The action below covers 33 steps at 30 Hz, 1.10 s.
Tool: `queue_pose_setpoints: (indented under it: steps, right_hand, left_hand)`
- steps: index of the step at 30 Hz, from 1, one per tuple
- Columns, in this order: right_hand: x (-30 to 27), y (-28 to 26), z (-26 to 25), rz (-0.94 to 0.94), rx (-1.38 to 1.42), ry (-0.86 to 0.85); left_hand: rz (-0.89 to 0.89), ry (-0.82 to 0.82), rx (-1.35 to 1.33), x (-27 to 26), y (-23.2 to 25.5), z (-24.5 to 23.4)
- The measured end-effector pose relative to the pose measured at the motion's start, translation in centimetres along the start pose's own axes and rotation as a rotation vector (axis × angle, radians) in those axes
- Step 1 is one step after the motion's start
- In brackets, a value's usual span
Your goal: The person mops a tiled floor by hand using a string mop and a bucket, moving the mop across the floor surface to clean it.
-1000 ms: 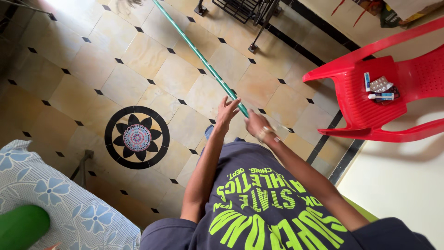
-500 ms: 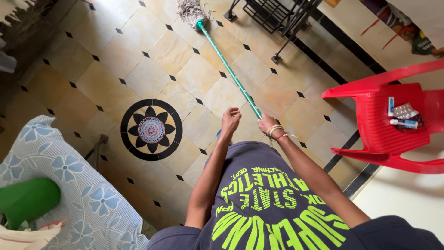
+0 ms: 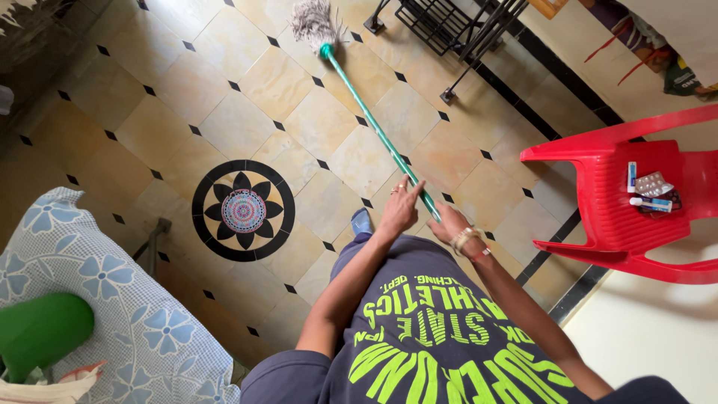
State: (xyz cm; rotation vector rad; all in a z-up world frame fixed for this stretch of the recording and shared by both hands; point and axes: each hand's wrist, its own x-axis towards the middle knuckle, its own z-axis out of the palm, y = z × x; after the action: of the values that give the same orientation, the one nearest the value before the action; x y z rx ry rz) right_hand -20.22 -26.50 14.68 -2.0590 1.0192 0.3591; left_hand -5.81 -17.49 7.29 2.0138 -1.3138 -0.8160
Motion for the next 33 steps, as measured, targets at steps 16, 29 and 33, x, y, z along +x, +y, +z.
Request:
queue_pose_setpoints:
  steps: [16,29,33]
  right_hand:
    - [-1.4,-5.6,-3.7,0.290,-0.404,-0.139]
    - [10.9,2.6,-12.5,-0.086,-0.617,-0.067]
    - [20.8,-0.7,-13.1,-0.015,-0.471,-0.104]
  left_hand:
    - [0.262,0.029,0.321,4.8,-5.1,0.0]
    - [-0.012,0.005,0.106,15.6,-11.2,-1.6]
    - [-0.102,0.127,0.069,20.1,-10.4,-5.4]
